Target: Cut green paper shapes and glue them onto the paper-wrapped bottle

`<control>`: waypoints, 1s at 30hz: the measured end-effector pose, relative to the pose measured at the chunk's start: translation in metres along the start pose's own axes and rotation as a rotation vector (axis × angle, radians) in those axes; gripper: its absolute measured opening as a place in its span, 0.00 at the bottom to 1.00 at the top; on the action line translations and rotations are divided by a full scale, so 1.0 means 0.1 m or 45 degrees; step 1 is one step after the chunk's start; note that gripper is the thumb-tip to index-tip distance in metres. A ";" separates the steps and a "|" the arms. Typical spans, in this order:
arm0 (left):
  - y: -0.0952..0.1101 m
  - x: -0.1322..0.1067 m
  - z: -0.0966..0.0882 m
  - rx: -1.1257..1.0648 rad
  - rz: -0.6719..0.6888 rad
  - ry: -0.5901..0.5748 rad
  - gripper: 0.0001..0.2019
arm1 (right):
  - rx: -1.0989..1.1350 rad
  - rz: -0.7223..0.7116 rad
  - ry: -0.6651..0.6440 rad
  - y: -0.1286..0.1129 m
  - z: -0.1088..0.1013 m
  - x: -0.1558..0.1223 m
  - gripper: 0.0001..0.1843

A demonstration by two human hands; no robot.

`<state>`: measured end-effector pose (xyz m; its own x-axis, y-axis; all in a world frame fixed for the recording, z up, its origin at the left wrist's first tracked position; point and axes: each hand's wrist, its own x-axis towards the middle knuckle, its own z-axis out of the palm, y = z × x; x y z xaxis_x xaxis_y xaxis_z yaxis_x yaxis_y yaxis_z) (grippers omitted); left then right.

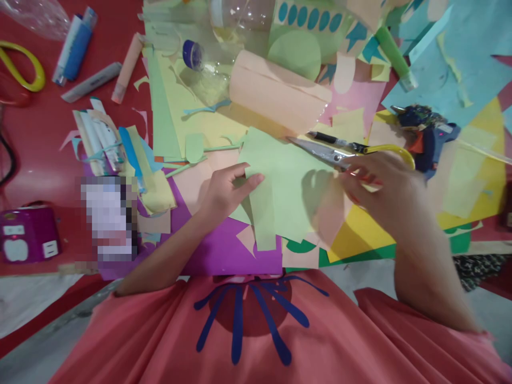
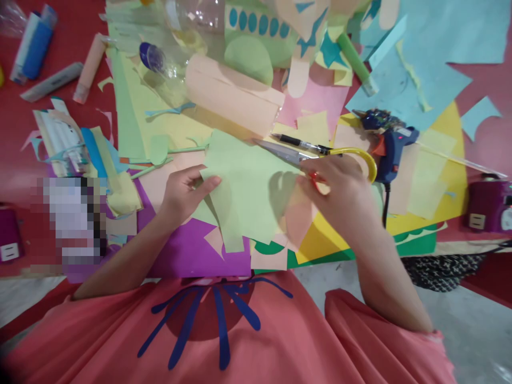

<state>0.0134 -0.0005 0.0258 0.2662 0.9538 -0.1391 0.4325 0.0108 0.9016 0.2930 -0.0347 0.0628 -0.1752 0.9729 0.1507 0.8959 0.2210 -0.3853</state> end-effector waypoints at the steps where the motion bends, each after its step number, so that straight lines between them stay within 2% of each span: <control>1: 0.02 0.01 0.00 -0.014 -0.001 -0.009 0.25 | 0.190 0.042 -0.118 -0.11 0.05 0.03 0.15; 3: 0.05 0.04 -0.01 -0.038 0.006 -0.036 0.25 | 0.575 0.112 -0.416 -0.34 0.17 0.09 0.19; 5: 0.09 0.06 0.00 -0.071 0.021 -0.052 0.25 | 0.780 0.160 -0.642 -0.53 0.31 0.17 0.17; 7: 0.10 0.08 0.02 -0.114 0.050 -0.049 0.25 | 0.879 0.203 -0.704 -0.68 0.44 0.23 0.16; 12: 0.01 0.13 0.02 -0.335 0.113 0.123 0.20 | 1.273 0.394 -0.464 -0.75 0.64 0.36 0.11; 15: -0.08 0.15 0.00 -0.409 0.129 0.223 0.18 | 1.504 0.587 -0.226 -0.69 0.70 0.39 0.15; 18: -0.10 0.14 -0.01 -0.431 0.126 0.279 0.20 | 1.603 0.673 -0.036 -0.63 0.76 0.38 0.19; 25: -0.09 0.13 -0.03 -0.407 0.154 0.478 0.23 | 1.610 0.778 0.011 -0.52 0.81 0.32 0.20; 28: -0.11 0.14 -0.02 -0.383 0.168 0.570 0.28 | 1.585 0.788 -0.021 -0.52 0.80 0.31 0.22; 30: -0.12 0.15 -0.01 -0.376 0.206 0.608 0.27 | 1.576 0.795 -0.048 -0.52 0.80 0.31 0.22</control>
<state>0.0112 0.0139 0.0130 -0.1388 0.9792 0.1481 0.1421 -0.1283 0.9815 0.2084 -0.0109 0.0148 0.0878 0.9285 -0.3607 -0.1090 -0.3510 -0.9300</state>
